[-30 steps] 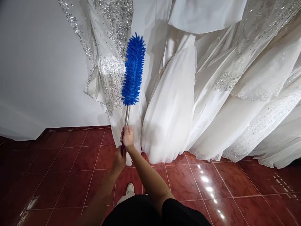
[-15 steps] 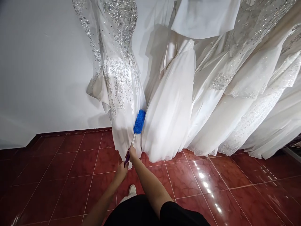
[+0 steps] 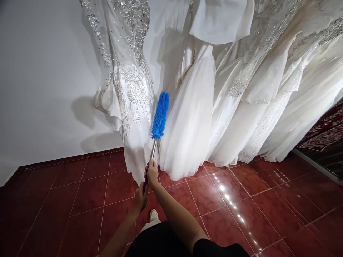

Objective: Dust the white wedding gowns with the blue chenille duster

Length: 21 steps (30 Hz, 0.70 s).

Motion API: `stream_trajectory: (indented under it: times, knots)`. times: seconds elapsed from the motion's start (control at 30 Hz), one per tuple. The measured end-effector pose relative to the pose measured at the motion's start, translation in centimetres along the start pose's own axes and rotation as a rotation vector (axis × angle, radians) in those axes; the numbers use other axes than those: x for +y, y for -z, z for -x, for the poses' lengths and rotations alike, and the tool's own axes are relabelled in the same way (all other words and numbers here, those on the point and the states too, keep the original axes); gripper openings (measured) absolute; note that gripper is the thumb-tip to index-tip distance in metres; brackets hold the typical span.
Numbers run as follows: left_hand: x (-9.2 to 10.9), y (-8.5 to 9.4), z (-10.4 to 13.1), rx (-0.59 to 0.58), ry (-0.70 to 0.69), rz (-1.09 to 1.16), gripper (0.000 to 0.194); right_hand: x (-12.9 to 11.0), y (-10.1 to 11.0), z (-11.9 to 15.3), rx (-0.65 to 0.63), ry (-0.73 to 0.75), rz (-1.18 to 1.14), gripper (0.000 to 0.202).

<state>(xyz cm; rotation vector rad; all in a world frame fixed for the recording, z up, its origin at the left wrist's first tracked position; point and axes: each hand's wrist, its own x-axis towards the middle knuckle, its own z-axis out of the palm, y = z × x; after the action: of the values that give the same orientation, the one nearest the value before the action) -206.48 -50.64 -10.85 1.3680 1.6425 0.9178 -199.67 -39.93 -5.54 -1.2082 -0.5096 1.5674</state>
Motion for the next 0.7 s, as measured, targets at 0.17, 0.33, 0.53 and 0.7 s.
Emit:
stream_trajectory:
  times: [0.17, 0.33, 0.53, 0.7]
  knots:
    - [2.1, 2.3, -0.6, 0.056, -0.103, -0.001, 0.031, -3.1, -2.4, 3.4, -0.193, 0.253, -0.033, 0.037]
    - [1.2, 2.3, 0.7, 0.105, -0.02, 0.004, 0.041, -1.9, -2.6, 3.2, -0.242, 0.16, 0.027, 0.035]
    - [-1.9, 0.1, 3.2, 0.096, 0.122, -0.133, 0.045, 3.3, 0.8, 0.0, -0.127, -0.183, 0.045, 0.031]
    - [-2.9, -2.5, 3.8, 0.012, 0.286, -0.264, 0.046, 6.3, 4.5, -1.8, 0.01, -0.448, 0.145, 0.032]
